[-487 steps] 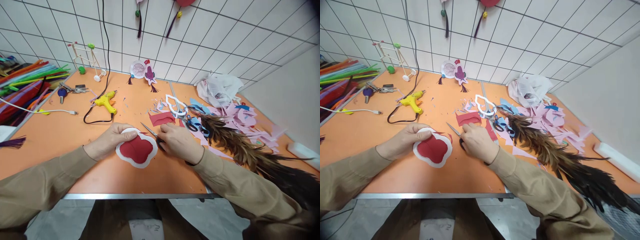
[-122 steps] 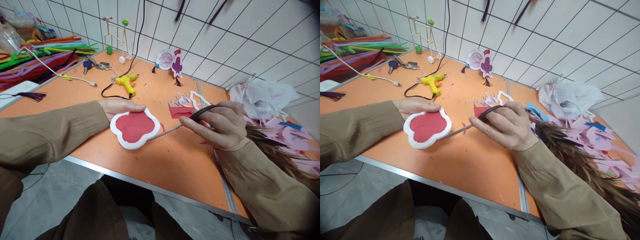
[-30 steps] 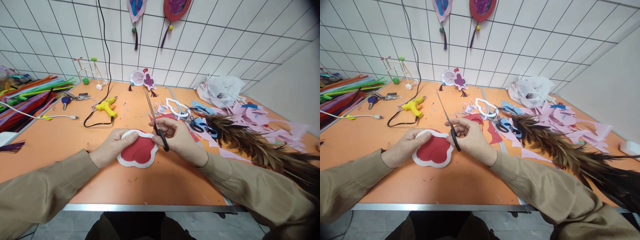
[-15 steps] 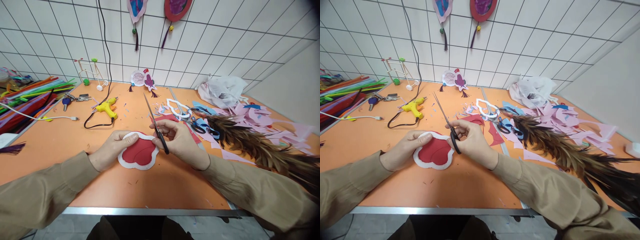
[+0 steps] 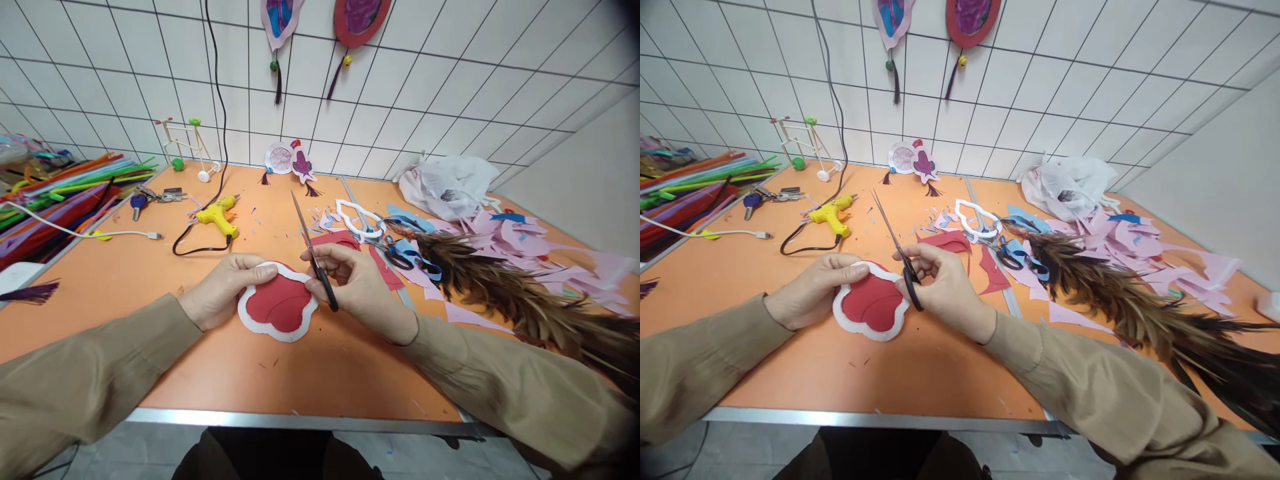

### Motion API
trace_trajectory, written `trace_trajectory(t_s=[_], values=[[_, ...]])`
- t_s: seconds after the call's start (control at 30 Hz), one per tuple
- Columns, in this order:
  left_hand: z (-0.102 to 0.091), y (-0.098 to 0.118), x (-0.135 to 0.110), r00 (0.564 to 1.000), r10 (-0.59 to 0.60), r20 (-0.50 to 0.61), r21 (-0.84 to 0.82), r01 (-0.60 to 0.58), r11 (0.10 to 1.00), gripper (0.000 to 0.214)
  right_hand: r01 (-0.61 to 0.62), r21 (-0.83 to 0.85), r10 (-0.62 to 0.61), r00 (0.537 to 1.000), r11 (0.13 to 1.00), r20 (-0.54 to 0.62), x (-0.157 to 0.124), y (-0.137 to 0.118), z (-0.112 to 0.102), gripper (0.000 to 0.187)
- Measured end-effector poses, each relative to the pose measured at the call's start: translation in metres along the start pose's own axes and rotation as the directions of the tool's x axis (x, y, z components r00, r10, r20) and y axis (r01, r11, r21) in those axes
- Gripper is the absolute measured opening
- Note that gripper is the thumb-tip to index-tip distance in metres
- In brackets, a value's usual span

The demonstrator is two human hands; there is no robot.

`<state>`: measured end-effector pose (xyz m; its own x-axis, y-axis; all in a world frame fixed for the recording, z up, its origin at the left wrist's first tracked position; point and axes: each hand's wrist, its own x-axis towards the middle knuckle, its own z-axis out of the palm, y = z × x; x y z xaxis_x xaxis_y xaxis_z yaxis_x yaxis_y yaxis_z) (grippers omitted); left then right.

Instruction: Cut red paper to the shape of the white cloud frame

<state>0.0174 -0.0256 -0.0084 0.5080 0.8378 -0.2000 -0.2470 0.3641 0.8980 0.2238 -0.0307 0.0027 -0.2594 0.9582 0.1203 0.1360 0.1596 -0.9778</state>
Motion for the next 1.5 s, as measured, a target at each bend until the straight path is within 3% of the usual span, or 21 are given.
trace_trajectory(t_s=[0.27,0.5,0.73,0.9,1.07,1.13,1.17,1.23,1.33,1.4,1.5], values=[[0.000,0.002,-0.002,0.999,0.039,0.022,0.046,-0.040,0.998,0.023,0.030,0.005,-0.030,1.000,1.000,-0.009,0.004,-0.001,-0.002,0.034],[0.000,0.003,0.001,0.998,0.027,0.055,-0.066,-0.024,0.998,0.024,0.054,0.052,-0.051,0.997,0.997,-0.064,0.001,0.002,0.003,0.033],[0.000,0.007,0.000,1.000,0.021,0.015,-0.033,-0.020,0.999,0.023,0.057,0.000,-0.057,0.997,0.998,-0.047,-0.001,0.005,0.005,0.033],[-0.013,0.017,0.002,0.989,-0.112,0.100,0.048,0.108,0.993,0.024,0.132,-0.039,-0.127,0.985,0.990,0.113,-0.007,0.008,0.007,0.031],[-0.025,0.041,0.000,0.940,-0.229,0.254,0.229,0.171,0.958,0.021,0.258,-0.059,-0.226,0.917,0.964,0.328,0.003,0.002,-0.014,0.028],[-0.026,0.052,0.003,0.925,-0.252,0.284,0.313,0.159,0.936,0.024,0.443,-0.162,-0.359,0.853,0.882,0.378,0.014,-0.001,-0.029,0.027],[-0.026,0.057,0.006,0.912,-0.286,0.294,0.361,0.171,0.917,0.024,0.552,-0.258,-0.432,0.808,0.793,0.400,0.021,-0.002,-0.038,0.025],[-0.027,0.065,0.015,0.891,-0.344,0.294,0.454,0.187,0.871,0.024,0.727,-0.444,-0.563,0.687,0.524,0.459,0.034,-0.004,-0.053,0.021],[-0.028,0.068,0.031,0.866,-0.406,0.292,0.513,0.217,0.831,0.025,0.799,-0.587,-0.690,0.497,0.127,0.526,0.047,-0.004,-0.072,0.021],[-0.027,0.066,0.041,0.824,-0.463,0.328,0.531,0.245,0.812,0.025,0.751,-0.661,-0.699,0.474,0.002,0.536,0.050,-0.003,-0.079,0.021],[-0.021,0.061,0.050,0.703,-0.559,0.440,0.592,0.242,0.769,0.021,0.688,-0.726,-0.648,0.550,-0.006,0.527,0.048,-0.001,-0.085,0.025]])
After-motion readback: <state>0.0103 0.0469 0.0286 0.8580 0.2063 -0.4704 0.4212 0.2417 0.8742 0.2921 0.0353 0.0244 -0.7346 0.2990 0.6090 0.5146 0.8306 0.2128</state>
